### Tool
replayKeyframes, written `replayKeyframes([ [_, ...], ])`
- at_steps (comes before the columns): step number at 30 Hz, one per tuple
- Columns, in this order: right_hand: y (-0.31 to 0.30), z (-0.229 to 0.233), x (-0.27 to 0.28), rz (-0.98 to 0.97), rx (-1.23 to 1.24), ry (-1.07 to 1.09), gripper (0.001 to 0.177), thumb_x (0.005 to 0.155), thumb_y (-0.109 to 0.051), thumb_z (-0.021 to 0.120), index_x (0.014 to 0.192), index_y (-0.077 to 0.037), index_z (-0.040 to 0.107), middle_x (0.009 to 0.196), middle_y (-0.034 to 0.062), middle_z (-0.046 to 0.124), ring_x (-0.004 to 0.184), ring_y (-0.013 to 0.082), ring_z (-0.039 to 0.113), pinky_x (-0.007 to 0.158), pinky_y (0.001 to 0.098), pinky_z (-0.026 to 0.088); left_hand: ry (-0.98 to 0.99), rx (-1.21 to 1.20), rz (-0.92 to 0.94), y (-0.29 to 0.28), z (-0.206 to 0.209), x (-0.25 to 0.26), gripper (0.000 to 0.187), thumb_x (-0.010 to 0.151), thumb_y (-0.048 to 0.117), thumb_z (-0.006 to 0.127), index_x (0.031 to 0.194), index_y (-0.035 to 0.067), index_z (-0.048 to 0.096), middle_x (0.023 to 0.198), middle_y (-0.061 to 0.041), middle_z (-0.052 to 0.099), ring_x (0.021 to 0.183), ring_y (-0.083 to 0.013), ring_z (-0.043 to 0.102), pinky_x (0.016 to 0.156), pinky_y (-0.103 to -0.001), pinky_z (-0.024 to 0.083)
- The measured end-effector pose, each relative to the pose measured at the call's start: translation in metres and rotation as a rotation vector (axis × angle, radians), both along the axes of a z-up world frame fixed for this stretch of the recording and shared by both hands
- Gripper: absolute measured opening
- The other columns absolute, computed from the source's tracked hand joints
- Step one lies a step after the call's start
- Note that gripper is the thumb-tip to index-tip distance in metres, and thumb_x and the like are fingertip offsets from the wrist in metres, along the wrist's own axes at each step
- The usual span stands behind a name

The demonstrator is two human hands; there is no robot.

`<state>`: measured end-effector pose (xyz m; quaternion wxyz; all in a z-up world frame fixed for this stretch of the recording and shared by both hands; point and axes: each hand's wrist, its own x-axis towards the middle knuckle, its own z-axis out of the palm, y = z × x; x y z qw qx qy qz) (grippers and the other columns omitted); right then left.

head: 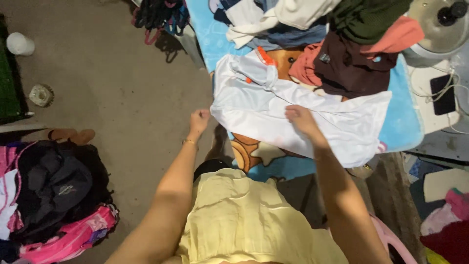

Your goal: Folding various items of clothing and organizing them on a small table.

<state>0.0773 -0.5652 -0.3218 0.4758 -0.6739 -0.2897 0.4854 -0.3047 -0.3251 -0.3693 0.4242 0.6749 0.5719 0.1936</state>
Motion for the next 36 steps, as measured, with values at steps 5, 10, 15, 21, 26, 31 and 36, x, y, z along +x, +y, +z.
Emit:
replayKeyframes([
  [5,0.084,0.043,-0.068,-0.225,-0.194,-0.254,0.052,0.081,-0.005,0.078,0.128,0.005,0.060,0.094,0.0121,0.067,0.079,0.0192,0.064,0.062,0.0318,0.051,-0.100,-0.237,0.041,-0.012,-0.016,-0.028,0.019,0.093,0.009,0.063,0.105,0.004,0.077,0.088,-0.004,0.077,0.077,-0.0122,0.067,0.071,-0.029,0.056],
  [10,0.112,-0.018,-0.075,-0.532,-0.140,-0.217,0.048,0.079,-0.009,0.087,0.119,0.007,0.065,0.089,0.0113,0.066,0.072,0.0212,0.061,0.059,0.0320,0.046,-0.076,-0.273,-0.016,-0.013,0.038,-0.007,0.021,0.096,0.012,0.065,0.111,0.005,0.077,0.083,-0.002,0.071,0.075,-0.0115,0.062,0.067,-0.027,0.052],
  [15,0.138,0.052,-0.101,-0.622,-0.290,-0.144,0.045,0.080,-0.001,0.078,0.120,0.007,0.059,0.086,0.0097,0.064,0.065,0.0211,0.066,0.050,0.0331,0.048,-0.325,-0.740,-0.110,0.009,0.098,0.031,0.027,0.101,0.022,0.056,0.115,0.009,0.075,0.094,0.002,0.070,0.081,-0.0089,0.067,0.069,-0.027,0.061],
  [21,0.102,0.013,-0.112,-0.599,0.159,0.414,0.037,0.087,0.010,0.061,0.123,0.001,0.067,0.086,0.0065,0.058,0.078,0.0193,0.063,0.072,0.0326,0.058,-0.479,-0.943,-0.284,0.016,0.098,0.061,0.040,0.105,0.028,0.056,0.124,-0.004,0.070,0.105,-0.011,0.065,0.089,-0.0195,0.071,0.078,-0.039,0.065],
  [26,0.049,0.052,-0.152,0.014,0.440,-0.908,0.023,0.082,0.009,0.055,0.095,-0.002,0.070,0.097,0.0149,0.067,0.094,0.0343,0.066,0.087,0.0425,0.054,-0.696,-1.281,-0.038,0.026,0.057,0.078,0.084,0.098,0.067,0.036,0.142,-0.003,0.051,0.126,-0.019,0.069,0.110,-0.0317,0.071,0.095,-0.049,0.060],
  [31,0.021,0.075,-0.174,0.189,0.238,-0.797,0.020,0.076,0.007,0.060,0.089,-0.002,0.072,0.116,0.0181,0.067,0.112,0.0372,0.061,0.097,0.0433,0.051,-0.385,-1.129,0.118,0.030,0.109,0.101,0.099,0.085,0.080,0.043,0.139,-0.002,0.050,0.113,-0.020,0.068,0.097,-0.0312,0.070,0.082,-0.048,0.060],
  [36,0.013,0.065,-0.185,0.060,0.099,-0.750,0.025,0.080,0.006,0.060,0.097,-0.005,0.075,0.126,0.0165,0.068,0.118,0.0364,0.062,0.100,0.0430,0.051,-0.134,-0.861,0.028,0.039,0.068,0.097,0.075,0.092,0.060,0.059,0.126,-0.006,0.055,0.096,-0.010,0.064,0.080,-0.0211,0.063,0.067,-0.036,0.051],
])
